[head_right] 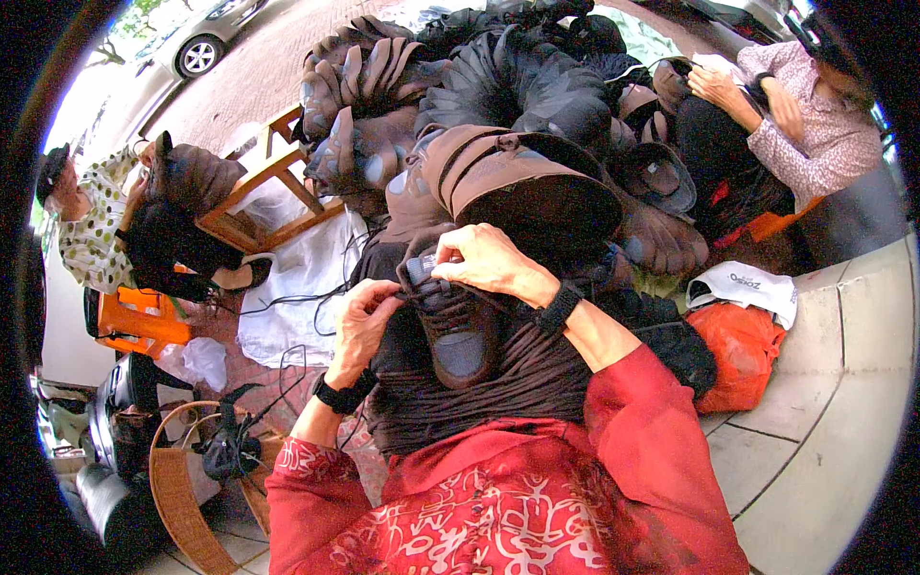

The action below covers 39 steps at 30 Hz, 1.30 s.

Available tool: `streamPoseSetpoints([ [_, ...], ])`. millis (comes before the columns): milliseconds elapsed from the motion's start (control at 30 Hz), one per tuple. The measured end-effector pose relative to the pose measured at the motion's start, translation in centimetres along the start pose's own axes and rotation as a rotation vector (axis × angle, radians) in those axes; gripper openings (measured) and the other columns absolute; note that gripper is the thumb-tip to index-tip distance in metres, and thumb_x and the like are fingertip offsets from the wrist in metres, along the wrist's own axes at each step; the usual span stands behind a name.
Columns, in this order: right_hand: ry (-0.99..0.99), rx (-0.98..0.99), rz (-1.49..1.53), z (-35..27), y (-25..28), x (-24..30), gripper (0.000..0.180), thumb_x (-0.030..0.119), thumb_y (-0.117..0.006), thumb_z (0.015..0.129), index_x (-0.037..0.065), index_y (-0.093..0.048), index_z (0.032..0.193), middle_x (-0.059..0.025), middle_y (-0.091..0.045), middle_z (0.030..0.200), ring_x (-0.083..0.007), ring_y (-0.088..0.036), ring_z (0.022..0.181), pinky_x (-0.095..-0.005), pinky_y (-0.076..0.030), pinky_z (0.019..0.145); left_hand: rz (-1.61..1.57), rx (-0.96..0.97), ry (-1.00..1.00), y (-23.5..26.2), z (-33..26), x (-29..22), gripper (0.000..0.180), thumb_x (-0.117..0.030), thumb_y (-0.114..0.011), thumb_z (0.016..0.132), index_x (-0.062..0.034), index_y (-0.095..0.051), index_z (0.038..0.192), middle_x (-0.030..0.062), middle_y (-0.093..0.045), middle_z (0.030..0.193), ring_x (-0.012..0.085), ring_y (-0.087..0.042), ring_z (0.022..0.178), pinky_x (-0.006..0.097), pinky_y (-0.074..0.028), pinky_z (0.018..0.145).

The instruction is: Lacing a brown athletic shoe as part of a manufacturing or assembly task.

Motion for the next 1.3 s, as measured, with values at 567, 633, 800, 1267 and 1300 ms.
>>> streamPoseSetpoints([
  [567, 0.019, 0.011, -0.116, 0.4, -0.3, 0.3, 0.022, 0.023, -0.067, 0.07, 0.002, -0.062, 0.074, -0.0121, -0.063, 0.069, -0.0218, -0.062, 0.066, -0.032, -0.046, 0.061, 0.229, 0.317, -0.323, -0.6, 2.0, -1.5, 0.044, 0.006, -0.045, 0.061, -0.0045, -0.053, 0.103, 0.0165, -0.043, 0.12, 0.0321, -0.038, 0.118, 0.037, -0.032, 0.099],
  [633, 0.017, 0.004, -0.083, 0.6, -0.2, -0.1, 0.023, 0.025, -0.068, 0.069, 0.003, -0.063, 0.074, -0.0111, -0.064, 0.07, -0.0214, -0.062, 0.066, -0.032, -0.047, 0.061, 0.211, 0.352, -0.279, -0.6, 2.2, -0.6, 0.04, 0.006, -0.042, 0.061, -0.0031, -0.052, 0.099, 0.0173, -0.045, 0.122, 0.0334, -0.042, 0.116, 0.037, -0.033, 0.098],
  [800, -0.131, -0.066, 0.427, -0.1, 1.8, -2.8, 0.015, 0.014, -0.066, 0.073, 0.001, -0.06, 0.07, 0.0001, -0.055, 0.062, -0.0076, -0.048, 0.06, -0.0244, -0.04, 0.057, 0.163, 0.276, -0.302, -0.1, 1.8, -0.2, 0.035, 0.006, -0.044, 0.063, -0.0034, -0.055, 0.095, 0.0159, -0.053, 0.117, 0.0328, -0.05, 0.106, 0.036, -0.039, 0.091],
  [1267, 0.373, 0.18, -0.392, -0.9, 2.3, -0.1, 0.037, 0.016, -0.071, 0.066, 0.008, -0.054, 0.097, -0.0102, -0.054, 0.084, -0.03, -0.057, 0.077, -0.0377, -0.046, 0.066, 0.372, 0.278, -0.523, -4.5, 6.8, -4.3, 0.011, -0.011, -0.065, 0.067, -0.0066, -0.059, 0.075, 0.0087, -0.052, 0.073, 0.0259, -0.049, 0.076, 0.035, -0.038, 0.07],
  [1300, 0.383, 0.146, -0.384, -1.0, 2.3, -0.5, 0.035, 0.016, -0.071, 0.066, 0.007, -0.054, 0.095, -0.0103, -0.054, 0.083, -0.03, -0.057, 0.077, -0.0373, -0.046, 0.066, 0.407, 0.293, -0.557, -4.9, 6.6, -4.4, 0.012, -0.011, -0.066, 0.067, -0.0068, -0.059, 0.076, 0.008, -0.052, 0.074, 0.0256, -0.048, 0.076, 0.034, -0.038, 0.07],
])
Point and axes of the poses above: each hand's wrist, its own z-axis towards the middle knuckle, its own y-axis out of the back of the hand, x = y × z, the point moved 6 cm from there along z, towards the middle knuckle
